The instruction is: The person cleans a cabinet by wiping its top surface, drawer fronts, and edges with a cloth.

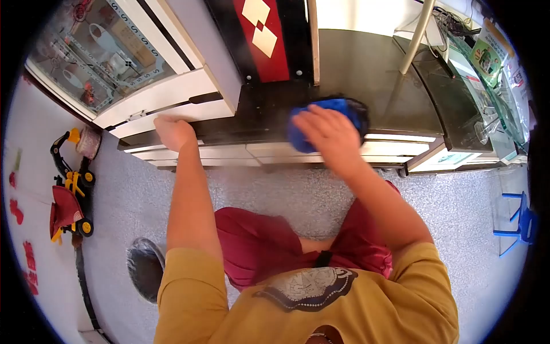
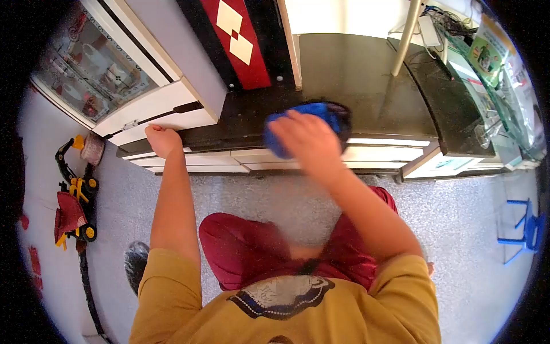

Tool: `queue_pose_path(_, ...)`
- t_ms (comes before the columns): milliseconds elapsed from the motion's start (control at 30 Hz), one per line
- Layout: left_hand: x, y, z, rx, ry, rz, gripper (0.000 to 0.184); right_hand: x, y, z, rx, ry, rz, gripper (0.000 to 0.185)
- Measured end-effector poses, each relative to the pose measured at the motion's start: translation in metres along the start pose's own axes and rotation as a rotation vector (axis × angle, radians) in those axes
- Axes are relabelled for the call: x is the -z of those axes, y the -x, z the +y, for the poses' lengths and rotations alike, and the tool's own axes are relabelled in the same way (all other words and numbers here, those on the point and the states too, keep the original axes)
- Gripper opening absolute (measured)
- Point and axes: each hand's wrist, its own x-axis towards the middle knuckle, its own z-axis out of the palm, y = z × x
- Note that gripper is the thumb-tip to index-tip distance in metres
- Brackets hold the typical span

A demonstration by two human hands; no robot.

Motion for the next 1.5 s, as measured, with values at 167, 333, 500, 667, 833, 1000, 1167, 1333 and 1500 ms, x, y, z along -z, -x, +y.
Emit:
queue_pose_path(167,-0.007,-0.004,-0.012,-0.025,-0.022,0.001,0.012,0.073,0.06,0.078,-0.054,0.089,-0.082,0.064)
queue_pose_path(333,-0.008,-0.002,-0.015,-0.013,0.032,0.02,0.007,0.124,0.095,0.127,-0.136,0.152,-0.198,0.064)
queue_pose_path(500,-0.019,-0.004,-0.021,-0.03,0.096,0.104,0.014,0.118,0.094,0.12,-0.235,0.228,-0.269,0.072)
queue_pose_path(667,-0.021,-0.003,-0.023,-0.097,0.198,0.159,0.014,0.076,0.052,0.077,-0.103,0.14,-0.277,0.07)
queue_pose_path(833,-0.021,-0.003,-0.025,-0.156,0.207,0.194,0.011,0.003,-0.014,-0.001,0.061,0.05,-0.169,0.071)
queue_pose_path(1000,-0.023,-0.001,-0.026,-0.126,0.234,0.158,0.021,-0.067,-0.068,-0.07,0.188,0.011,-0.038,0.054)
queue_pose_path(1167,-0.022,-0.002,-0.025,-0.157,0.149,0.178,0.019,-0.106,-0.105,-0.123,0.217,-0.056,0.031,0.045)
queue_pose_path(1333,-0.022,-0.004,-0.026,-0.176,0.109,0.198,0.012,-0.095,-0.091,-0.106,0.217,-0.104,0.053,0.045)
queue_pose_path(1500,-0.025,-0.007,-0.032,-0.164,0.053,0.168,0.012,-0.031,-0.045,-0.045,0.149,-0.049,-0.028,0.048)
